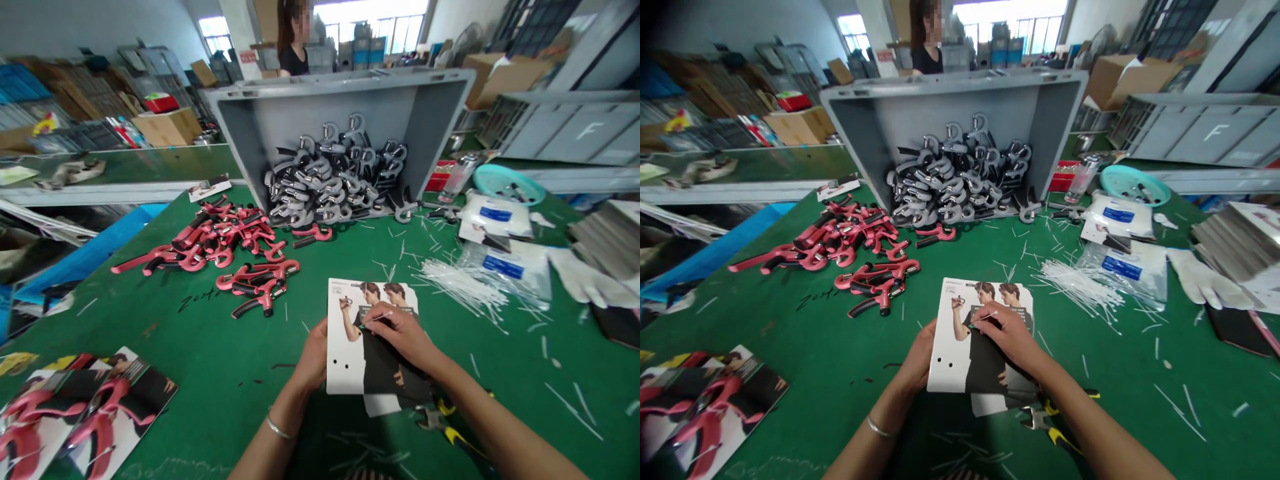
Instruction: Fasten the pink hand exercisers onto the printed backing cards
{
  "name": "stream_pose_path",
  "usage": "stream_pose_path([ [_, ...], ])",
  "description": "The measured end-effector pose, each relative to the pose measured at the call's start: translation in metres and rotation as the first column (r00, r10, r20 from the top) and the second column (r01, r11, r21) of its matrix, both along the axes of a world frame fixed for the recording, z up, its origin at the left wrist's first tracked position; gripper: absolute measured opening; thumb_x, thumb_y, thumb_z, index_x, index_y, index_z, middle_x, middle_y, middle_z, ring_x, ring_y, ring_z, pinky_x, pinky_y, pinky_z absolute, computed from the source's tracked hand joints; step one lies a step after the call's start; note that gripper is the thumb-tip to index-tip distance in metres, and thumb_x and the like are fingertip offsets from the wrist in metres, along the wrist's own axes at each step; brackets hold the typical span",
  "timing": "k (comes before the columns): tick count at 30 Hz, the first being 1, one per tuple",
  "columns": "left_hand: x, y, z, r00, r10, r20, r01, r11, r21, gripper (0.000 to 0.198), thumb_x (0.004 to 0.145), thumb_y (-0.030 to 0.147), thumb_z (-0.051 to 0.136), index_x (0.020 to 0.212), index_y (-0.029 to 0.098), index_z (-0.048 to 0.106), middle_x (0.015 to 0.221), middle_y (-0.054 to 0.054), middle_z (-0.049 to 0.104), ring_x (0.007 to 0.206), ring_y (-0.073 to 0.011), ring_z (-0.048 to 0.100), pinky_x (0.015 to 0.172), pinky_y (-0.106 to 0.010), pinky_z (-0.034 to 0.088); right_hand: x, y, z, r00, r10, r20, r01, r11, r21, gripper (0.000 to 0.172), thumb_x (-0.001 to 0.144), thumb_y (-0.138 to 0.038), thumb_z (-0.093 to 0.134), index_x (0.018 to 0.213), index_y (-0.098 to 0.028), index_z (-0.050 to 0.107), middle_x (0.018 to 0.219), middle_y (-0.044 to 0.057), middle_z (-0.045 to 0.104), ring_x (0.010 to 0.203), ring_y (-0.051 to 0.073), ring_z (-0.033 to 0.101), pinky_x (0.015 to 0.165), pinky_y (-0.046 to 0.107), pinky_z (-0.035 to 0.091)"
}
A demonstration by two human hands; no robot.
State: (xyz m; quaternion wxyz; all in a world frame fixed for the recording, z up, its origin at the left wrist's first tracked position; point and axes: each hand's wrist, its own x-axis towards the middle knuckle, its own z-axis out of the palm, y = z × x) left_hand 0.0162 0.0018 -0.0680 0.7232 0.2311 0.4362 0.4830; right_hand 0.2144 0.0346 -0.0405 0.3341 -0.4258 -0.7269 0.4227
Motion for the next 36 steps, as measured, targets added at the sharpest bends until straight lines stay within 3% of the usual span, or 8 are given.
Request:
stream_pose_path([
  [6, -0.004, 0.004, 0.016, 0.926, -0.114, -0.360, 0.161, 0.982, 0.103, 0.023, 0.064, 0.026, 0.077, 0.083, 0.013, 0.075, 0.070, -0.002, 0.070, 0.057, -0.0127, 0.056, 0.055, -0.022, 0.043, 0.005, 0.000, 0.002, 0.995, 0.051, -0.090, -0.058, 0.995, -0.078, 0.016, 0.095, -0.035, 0.057, 0.094, -0.024, 0.068, 0.094, 0.002, 0.068, 0.090, 0.019, 0.062, 0.086, 0.032, 0.045],
  [11, -0.011, 0.009, 0.017, 0.841, -0.252, -0.479, 0.350, 0.928, 0.126, 0.015, 0.068, 0.025, 0.071, 0.075, 0.012, 0.076, 0.069, -0.003, 0.070, 0.057, -0.0136, 0.055, 0.056, -0.023, 0.041, 0.010, 0.002, 0.004, 0.987, 0.095, -0.130, -0.113, 0.984, -0.138, 0.019, 0.093, -0.040, 0.058, 0.093, -0.023, 0.067, 0.093, 0.002, 0.068, 0.090, 0.019, 0.062, 0.086, 0.032, 0.045],
  [19, -0.002, 0.015, 0.018, 0.735, -0.155, -0.660, 0.356, 0.917, 0.181, 0.010, 0.070, 0.020, 0.066, 0.070, 0.013, 0.073, 0.064, -0.002, 0.068, 0.056, -0.0151, 0.055, 0.054, -0.023, 0.041, 0.016, 0.002, 0.007, 0.974, 0.082, -0.212, -0.129, 0.968, -0.217, 0.024, 0.092, -0.044, 0.057, 0.094, -0.022, 0.068, 0.091, 0.002, 0.068, 0.084, 0.018, 0.060, 0.080, 0.031, 0.047],
  [24, -0.007, -0.003, 0.024, 0.626, 0.048, -0.779, 0.358, 0.869, 0.341, 0.024, 0.072, 0.016, 0.068, 0.095, 0.018, 0.075, 0.088, -0.006, 0.073, 0.077, -0.0220, 0.063, 0.071, -0.029, 0.048, 0.018, -0.001, 0.012, 0.981, 0.006, -0.195, -0.060, 0.961, -0.272, 0.024, 0.090, -0.044, 0.059, 0.094, -0.022, 0.069, 0.088, 0.001, 0.068, 0.080, 0.018, 0.060, 0.077, 0.031, 0.047],
  [26, -0.014, -0.017, 0.027, 0.604, 0.028, -0.797, 0.442, 0.820, 0.364, 0.028, 0.076, 0.015, 0.066, 0.101, 0.022, 0.076, 0.101, -0.008, 0.073, 0.091, -0.0255, 0.064, 0.085, -0.033, 0.049, 0.017, -0.002, 0.012, 0.983, 0.036, -0.178, -0.081, 0.965, -0.250, 0.022, 0.090, -0.042, 0.060, 0.093, -0.023, 0.069, 0.090, 0.001, 0.069, 0.083, 0.019, 0.061, 0.079, 0.031, 0.047],
  [29, -0.025, -0.037, 0.038, 0.626, -0.122, -0.770, 0.567, 0.749, 0.342, 0.031, 0.087, 0.018, 0.055, 0.110, 0.026, 0.074, 0.117, -0.009, 0.068, 0.108, -0.0265, 0.060, 0.101, -0.037, 0.044, 0.014, -0.003, 0.011, 0.987, 0.069, -0.145, -0.096, 0.977, -0.192, 0.019, 0.091, -0.040, 0.059, 0.092, -0.024, 0.070, 0.093, 0.001, 0.070, 0.088, 0.020, 0.062, 0.083, 0.031, 0.045],
  [32, -0.031, -0.047, 0.052, 0.643, -0.211, -0.736, 0.609, 0.724, 0.324, 0.034, 0.095, 0.023, 0.047, 0.122, 0.027, 0.068, 0.126, -0.008, 0.064, 0.115, -0.0244, 0.057, 0.105, -0.036, 0.040, 0.010, -0.004, 0.007, 0.991, -0.006, -0.136, -0.019, 0.982, -0.186, 0.019, 0.091, -0.040, 0.058, 0.094, -0.024, 0.069, 0.091, 0.001, 0.069, 0.086, 0.019, 0.061, 0.081, 0.030, 0.043],
  [36, -0.029, -0.037, 0.058, 0.611, -0.011, -0.791, 0.588, 0.675, 0.445, 0.031, 0.095, 0.023, 0.050, 0.117, 0.025, 0.070, 0.115, -0.010, 0.065, 0.104, -0.0223, 0.060, 0.094, -0.033, 0.046, 0.003, -0.005, 0.001, 0.959, -0.153, -0.238, 0.094, 0.966, -0.240, 0.021, 0.090, -0.043, 0.060, 0.096, -0.023, 0.064, 0.087, 0.000, 0.066, 0.079, 0.017, 0.059, 0.075, 0.029, 0.044],
])
